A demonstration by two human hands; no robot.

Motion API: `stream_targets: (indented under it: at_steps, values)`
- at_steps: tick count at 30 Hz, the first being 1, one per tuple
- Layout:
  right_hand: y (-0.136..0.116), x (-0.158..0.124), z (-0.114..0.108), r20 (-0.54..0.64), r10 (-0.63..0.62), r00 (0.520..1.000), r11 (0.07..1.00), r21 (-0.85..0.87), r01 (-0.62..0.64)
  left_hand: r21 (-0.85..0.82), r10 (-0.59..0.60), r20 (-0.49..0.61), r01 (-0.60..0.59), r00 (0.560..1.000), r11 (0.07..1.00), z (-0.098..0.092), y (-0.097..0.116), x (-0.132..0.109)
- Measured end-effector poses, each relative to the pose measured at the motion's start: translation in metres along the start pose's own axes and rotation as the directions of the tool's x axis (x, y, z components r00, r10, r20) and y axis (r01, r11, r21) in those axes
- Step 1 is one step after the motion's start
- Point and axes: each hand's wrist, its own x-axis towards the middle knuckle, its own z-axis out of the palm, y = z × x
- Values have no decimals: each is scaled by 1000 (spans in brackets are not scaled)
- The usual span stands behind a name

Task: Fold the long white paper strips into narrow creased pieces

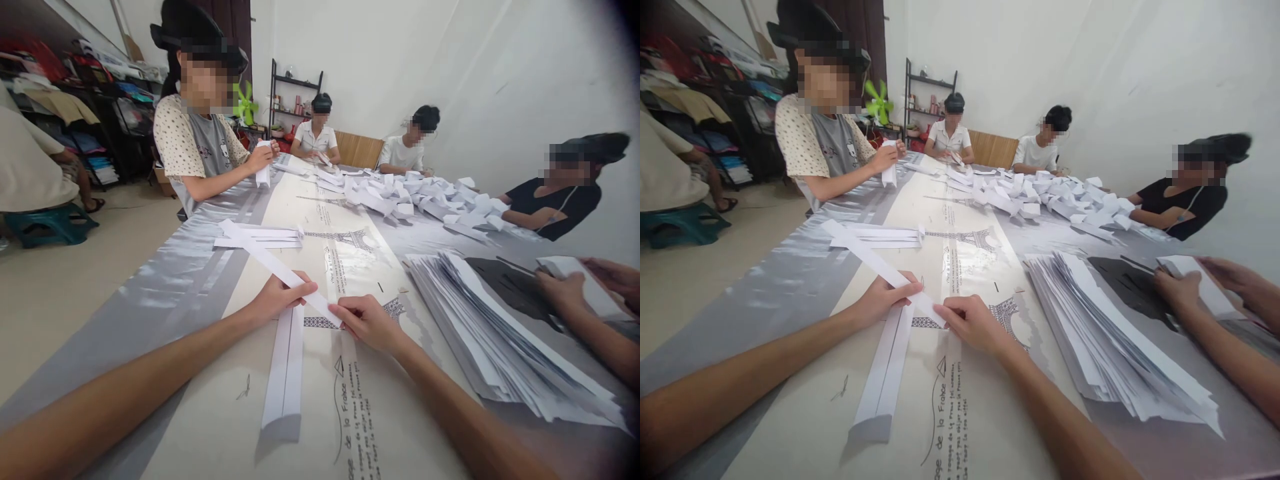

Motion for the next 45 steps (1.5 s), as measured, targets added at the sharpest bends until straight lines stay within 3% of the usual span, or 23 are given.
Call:
stream_targets:
  at_steps: [3, 9, 12, 15, 18, 24, 32, 38, 45]
  values:
    - [1, 0, 0, 7, -54, 999, 998, -44, 54, -69, 21, -37, -23, 999, 997, 0, 0, 2]
    - [3, -1, -7, 21, -78, 997, 997, 21, 78, -255, -26, -281, -49, 959, 966, -2, 1, 7]
    - [-2, -1, -8, 100, -54, 993, 991, 126, 41, -169, 27, -233, -67, 972, 983, 1, 2, 4]
    - [-9, 1, -3, 182, -60, 982, 978, 207, 21, -19, 63, -72, -65, 995, 998, 6, 4, -2]
    - [-15, 3, 5, 159, -55, 986, 977, 214, 20, 37, 59, 1, -59, 998, 998, 6, 3, -3]
    - [-11, 2, 6, 60, -1, 998, 976, 218, -12, -148, 20, -263, -61, 964, 987, 0, 0, 5]
    - [-10, 8, 12, 33, -12, 999, 961, 275, 3, -146, 22, -99, -36, 995, 989, 4, 4, 3]
    - [-10, 7, 12, 59, 22, 998, 964, 263, -37, -279, -49, -298, -38, 953, 960, -5, 2, 8]
    - [-5, 7, 6, 112, 23, 993, 966, 254, -50, -361, -79, -365, -63, 928, 930, -9, -3, 13]
